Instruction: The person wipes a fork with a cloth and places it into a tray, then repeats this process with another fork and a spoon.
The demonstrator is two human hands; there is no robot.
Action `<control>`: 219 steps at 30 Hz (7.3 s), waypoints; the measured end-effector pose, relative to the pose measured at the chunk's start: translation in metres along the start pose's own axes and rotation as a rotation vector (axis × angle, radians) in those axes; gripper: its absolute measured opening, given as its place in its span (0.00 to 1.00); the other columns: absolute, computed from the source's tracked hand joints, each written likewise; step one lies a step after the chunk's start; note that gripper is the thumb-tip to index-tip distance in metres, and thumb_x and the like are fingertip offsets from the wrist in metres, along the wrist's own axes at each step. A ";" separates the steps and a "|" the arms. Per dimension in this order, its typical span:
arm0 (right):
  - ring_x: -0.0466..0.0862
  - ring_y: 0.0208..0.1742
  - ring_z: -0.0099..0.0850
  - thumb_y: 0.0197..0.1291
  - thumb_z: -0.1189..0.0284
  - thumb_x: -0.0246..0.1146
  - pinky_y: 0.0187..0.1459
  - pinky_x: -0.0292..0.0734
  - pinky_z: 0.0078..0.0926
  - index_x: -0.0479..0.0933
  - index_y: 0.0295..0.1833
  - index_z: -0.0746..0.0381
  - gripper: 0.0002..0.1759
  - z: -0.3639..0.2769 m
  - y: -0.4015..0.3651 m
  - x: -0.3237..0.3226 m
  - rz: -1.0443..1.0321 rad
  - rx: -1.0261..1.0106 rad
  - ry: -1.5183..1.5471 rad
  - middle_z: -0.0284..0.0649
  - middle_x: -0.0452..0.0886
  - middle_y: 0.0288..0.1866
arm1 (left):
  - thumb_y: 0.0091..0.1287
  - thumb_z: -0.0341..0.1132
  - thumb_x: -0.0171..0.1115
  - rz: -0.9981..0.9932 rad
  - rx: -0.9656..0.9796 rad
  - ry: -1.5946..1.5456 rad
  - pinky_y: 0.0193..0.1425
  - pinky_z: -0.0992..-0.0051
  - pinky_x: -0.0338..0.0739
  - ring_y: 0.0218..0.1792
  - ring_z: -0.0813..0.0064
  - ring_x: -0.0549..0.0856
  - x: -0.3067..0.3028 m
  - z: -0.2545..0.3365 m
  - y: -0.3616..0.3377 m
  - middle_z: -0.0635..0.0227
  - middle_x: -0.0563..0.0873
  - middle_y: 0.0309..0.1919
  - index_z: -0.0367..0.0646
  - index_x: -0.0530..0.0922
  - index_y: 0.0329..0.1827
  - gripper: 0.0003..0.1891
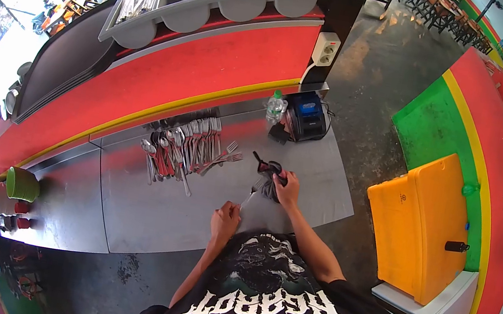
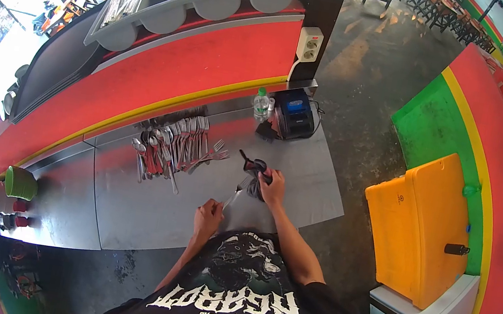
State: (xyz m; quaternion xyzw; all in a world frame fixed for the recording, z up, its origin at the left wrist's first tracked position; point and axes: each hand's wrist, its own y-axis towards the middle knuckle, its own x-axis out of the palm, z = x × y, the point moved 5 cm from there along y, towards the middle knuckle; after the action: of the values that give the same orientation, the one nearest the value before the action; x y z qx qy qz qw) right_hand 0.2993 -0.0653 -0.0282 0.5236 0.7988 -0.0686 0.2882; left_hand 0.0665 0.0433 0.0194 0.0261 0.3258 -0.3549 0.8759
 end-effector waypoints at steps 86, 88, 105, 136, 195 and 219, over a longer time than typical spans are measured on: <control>0.72 0.72 0.48 0.52 0.68 0.69 0.69 0.67 0.46 0.78 0.59 0.60 0.26 -0.055 -0.053 -0.015 -0.250 -0.468 -0.333 0.41 0.77 0.67 | 0.60 0.33 0.66 0.268 0.201 0.499 0.55 0.56 0.70 0.56 0.59 0.77 -0.060 -0.030 0.133 0.66 0.80 0.49 0.49 0.79 0.50 0.14; 0.72 0.72 0.48 0.51 0.68 0.69 0.69 0.68 0.46 0.79 0.58 0.60 0.26 -0.054 -0.053 -0.014 -0.244 -0.465 -0.329 0.41 0.77 0.66 | 0.60 0.34 0.67 0.243 0.188 0.584 0.54 0.57 0.69 0.55 0.60 0.77 -0.054 -0.043 0.146 0.67 0.80 0.47 0.49 0.80 0.49 0.13; 0.70 0.72 0.49 0.51 0.64 0.73 0.69 0.65 0.46 0.75 0.61 0.58 0.31 -0.056 -0.051 -0.031 -0.111 -0.388 -0.420 0.46 0.68 0.71 | 0.69 0.46 0.65 0.094 -0.095 -0.055 0.37 0.59 0.79 0.33 0.52 0.89 -0.015 -0.076 0.096 0.51 0.89 0.31 0.39 0.81 0.41 0.16; 0.79 0.49 0.40 0.58 0.67 0.71 0.51 0.75 0.37 0.83 0.41 0.60 0.09 -0.060 -0.049 0.023 -0.305 -0.420 -0.135 0.39 0.78 0.42 | 0.76 0.33 0.51 -0.613 -0.182 -0.413 0.32 0.79 0.76 0.25 0.83 0.80 0.060 -0.068 -0.014 0.67 0.90 0.34 0.36 0.81 0.47 0.11; 0.83 0.52 0.41 0.58 0.75 0.68 0.57 0.78 0.37 0.86 0.50 0.61 0.13 -0.079 -0.081 0.015 -0.658 -0.436 0.270 0.41 0.84 0.49 | 0.67 0.32 0.53 -0.388 -0.285 -0.291 0.43 0.63 0.79 0.42 0.66 0.87 0.053 -0.044 -0.013 0.52 0.89 0.40 0.33 0.81 0.49 0.14; 0.81 0.47 0.20 0.71 0.60 0.64 0.49 0.77 0.22 0.79 0.62 0.62 0.21 -0.001 -0.025 0.006 -0.567 0.578 0.846 0.32 0.84 0.46 | 0.83 0.44 0.46 -0.632 0.023 -0.735 0.43 0.77 0.76 0.37 0.79 0.81 0.030 -0.005 -0.006 0.68 0.85 0.37 0.38 0.77 0.48 0.18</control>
State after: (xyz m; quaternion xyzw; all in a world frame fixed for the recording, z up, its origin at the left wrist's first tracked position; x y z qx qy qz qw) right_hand 0.2753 -0.0709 -0.0358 0.3286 0.9022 -0.1431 -0.2398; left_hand 0.0760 0.0217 -0.0012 -0.1915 -0.0172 -0.5927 0.7821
